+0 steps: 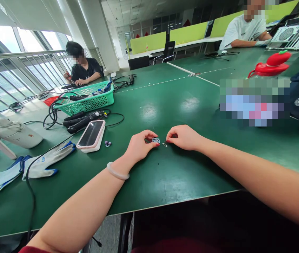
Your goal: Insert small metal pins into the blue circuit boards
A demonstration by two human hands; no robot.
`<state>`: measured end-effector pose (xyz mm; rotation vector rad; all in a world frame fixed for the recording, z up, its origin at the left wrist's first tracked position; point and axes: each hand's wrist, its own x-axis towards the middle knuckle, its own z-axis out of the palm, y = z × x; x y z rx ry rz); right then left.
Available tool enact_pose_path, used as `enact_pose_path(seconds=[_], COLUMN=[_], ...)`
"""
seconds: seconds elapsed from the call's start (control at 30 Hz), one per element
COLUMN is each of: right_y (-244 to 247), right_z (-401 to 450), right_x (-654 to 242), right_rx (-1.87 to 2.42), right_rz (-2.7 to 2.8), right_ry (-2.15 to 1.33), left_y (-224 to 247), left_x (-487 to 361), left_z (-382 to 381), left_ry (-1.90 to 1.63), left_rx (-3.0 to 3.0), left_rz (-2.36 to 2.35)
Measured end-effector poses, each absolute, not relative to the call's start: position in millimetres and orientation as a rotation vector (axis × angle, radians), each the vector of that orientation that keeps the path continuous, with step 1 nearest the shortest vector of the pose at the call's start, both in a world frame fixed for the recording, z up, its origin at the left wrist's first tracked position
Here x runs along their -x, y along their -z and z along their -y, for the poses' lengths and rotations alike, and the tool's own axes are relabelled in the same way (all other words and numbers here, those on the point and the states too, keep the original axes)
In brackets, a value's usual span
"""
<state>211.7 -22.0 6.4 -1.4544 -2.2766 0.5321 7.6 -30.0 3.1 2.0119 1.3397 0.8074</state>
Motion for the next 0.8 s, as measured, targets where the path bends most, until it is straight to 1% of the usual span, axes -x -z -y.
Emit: enact_pose_path(seconds=[0.1, 0.27, 0.37, 0.6, 0.8], right_y=[-7, -8, -7, -5, -6], right_z=[23, 33, 36, 37, 37], right_x=[-211, -207, -204, -203, -204], right_rx=[1.375, 1.084, 0.982, 0.898, 0.937], right_rz=[2.258, 2.259, 2.299, 2.375, 2.324], right_ry=[-0.462, -0.349, -0.270, -0.190, -0.170], left_y=[-5, -6, -7, -9, -7], left_x=[-8, -9, -10, -11, -10], left_z=[31, 33, 35, 36, 34], left_ry=[-0.795, -0.788, -0.770, -0.780, -0.786], left_rx=[-2.001, -1.986, -2.009, -2.052, -2.062], left_rz=[-1.360, -1.343, -1.317, -1.225, -1.307])
